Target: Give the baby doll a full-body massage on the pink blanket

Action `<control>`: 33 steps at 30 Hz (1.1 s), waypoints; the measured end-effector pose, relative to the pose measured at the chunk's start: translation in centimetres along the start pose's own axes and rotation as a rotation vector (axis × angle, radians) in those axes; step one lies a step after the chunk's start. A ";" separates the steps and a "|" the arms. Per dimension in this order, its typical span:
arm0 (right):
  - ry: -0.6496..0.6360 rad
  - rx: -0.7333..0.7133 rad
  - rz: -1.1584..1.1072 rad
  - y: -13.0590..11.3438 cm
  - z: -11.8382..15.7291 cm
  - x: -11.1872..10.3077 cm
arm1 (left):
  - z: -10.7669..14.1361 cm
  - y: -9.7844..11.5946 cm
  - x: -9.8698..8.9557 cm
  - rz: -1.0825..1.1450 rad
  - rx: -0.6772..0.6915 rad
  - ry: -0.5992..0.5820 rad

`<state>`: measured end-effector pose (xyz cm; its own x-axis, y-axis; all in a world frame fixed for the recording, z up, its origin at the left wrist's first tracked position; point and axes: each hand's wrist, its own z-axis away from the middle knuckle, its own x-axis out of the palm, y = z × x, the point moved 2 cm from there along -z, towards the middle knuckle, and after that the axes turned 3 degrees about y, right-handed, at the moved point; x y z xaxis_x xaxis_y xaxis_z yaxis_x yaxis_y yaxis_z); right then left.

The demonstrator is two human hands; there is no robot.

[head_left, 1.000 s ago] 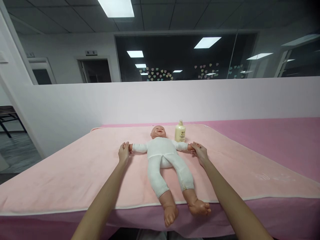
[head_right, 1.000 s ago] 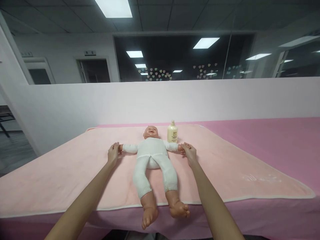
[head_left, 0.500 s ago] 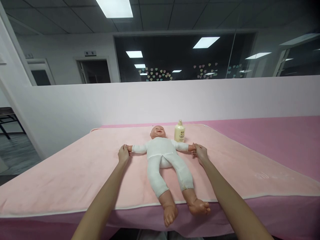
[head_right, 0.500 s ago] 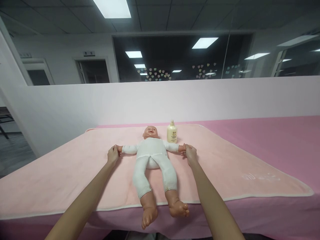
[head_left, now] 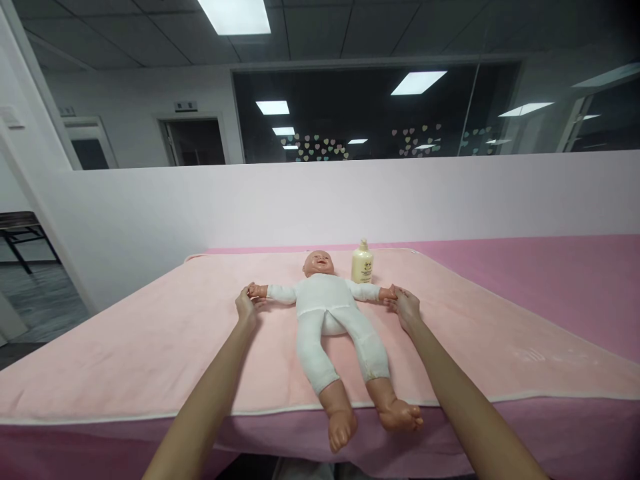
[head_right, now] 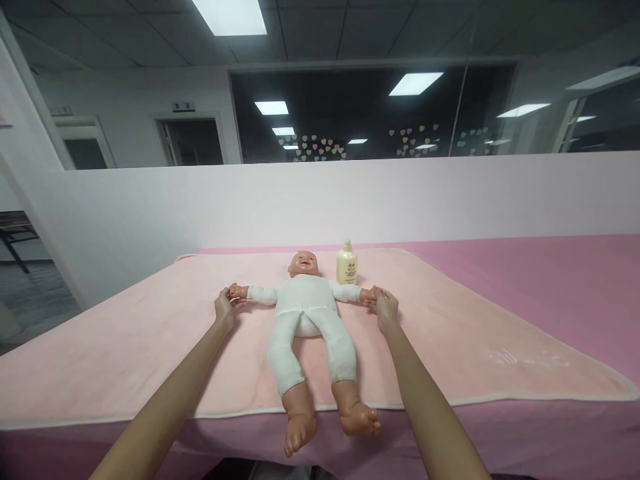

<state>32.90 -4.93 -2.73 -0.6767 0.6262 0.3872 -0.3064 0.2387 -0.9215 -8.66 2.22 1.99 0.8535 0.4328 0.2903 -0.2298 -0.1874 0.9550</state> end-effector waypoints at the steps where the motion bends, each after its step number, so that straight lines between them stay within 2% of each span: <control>1: 0.002 -0.011 0.004 0.1 -0.1 -0.1 | 0.0 -0.1 0.0 0.038 -0.026 -0.008; 4: 0.010 -0.015 0.008 0.3 -0.3 -0.2 | 0.2 -0.2 -0.1 0.128 -0.078 -0.037; 10: -0.034 -0.027 -0.057 0.2 -0.2 0.0 | 0.4 -0.2 -0.2 0.109 -0.055 -0.075; 15: -0.027 -0.034 0.011 0.7 -0.4 -0.2 | 0.3 -0.4 -0.2 0.112 -0.029 -0.067; 24: -0.018 -0.070 0.091 1.3 -1.1 -0.5 | 0.1 -1.2 0.0 -0.022 0.037 -0.070; 33: -0.070 -0.089 0.119 0.3 -0.2 -0.1 | 0.4 -0.8 -0.3 -0.146 0.103 -0.054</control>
<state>33.00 -4.80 -3.01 -0.7506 0.6014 0.2737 -0.1631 0.2328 -0.9588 -8.58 1.89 1.16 0.8988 0.4145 0.1427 -0.0551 -0.2162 0.9748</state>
